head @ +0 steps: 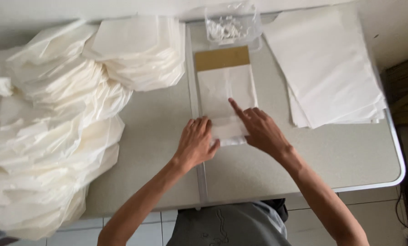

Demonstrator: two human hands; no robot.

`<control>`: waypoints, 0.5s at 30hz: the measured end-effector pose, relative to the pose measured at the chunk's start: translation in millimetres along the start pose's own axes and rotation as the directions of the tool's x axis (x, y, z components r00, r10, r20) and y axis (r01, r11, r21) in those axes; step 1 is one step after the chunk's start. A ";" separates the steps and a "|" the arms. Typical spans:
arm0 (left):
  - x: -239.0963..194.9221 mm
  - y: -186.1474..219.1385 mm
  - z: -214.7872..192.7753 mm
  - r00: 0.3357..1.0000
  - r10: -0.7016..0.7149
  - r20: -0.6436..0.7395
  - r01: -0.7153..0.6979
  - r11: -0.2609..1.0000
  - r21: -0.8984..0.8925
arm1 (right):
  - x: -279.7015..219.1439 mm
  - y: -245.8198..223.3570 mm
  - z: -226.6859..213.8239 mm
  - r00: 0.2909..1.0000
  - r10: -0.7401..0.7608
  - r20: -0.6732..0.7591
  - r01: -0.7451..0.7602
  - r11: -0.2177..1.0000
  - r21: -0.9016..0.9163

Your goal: Folding a white paper sheet around a cardboard template to create a sleeve

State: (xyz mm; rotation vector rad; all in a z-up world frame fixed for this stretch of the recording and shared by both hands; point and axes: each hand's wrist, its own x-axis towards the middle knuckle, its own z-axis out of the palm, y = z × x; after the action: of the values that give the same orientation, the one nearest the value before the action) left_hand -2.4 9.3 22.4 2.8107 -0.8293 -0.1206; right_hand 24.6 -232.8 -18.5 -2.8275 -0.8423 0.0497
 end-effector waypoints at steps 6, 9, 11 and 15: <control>15.5 -24.8 4.8 0.996 -0.065 0.062 0.078 0.970 -0.230 | 29.8 -20.3 -57.2 0.980 0.106 0.169 -0.129 0.983 0.130; 23.5 -38.0 25.1 0.997 -0.046 0.054 0.063 0.927 -0.370 | 42.7 -14.9 -57.6 0.947 0.185 0.262 -0.243 0.947 0.210; 28.2 -38.8 25.0 0.998 -0.051 0.033 0.060 0.910 -0.411 | 45.2 -19.1 -65.0 0.942 0.194 0.273 -0.261 0.936 0.237; 35.7 -48.5 40.8 0.991 -0.112 -0.067 0.064 0.863 -0.500 | 55.4 -4.2 -53.7 0.932 0.167 0.322 -0.277 0.901 0.333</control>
State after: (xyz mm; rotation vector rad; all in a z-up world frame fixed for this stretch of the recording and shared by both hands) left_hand 47.5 22.5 -28.8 2.3412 -0.5478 -0.1859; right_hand 73.4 -208.4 36.3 -2.5641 -0.4810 0.6022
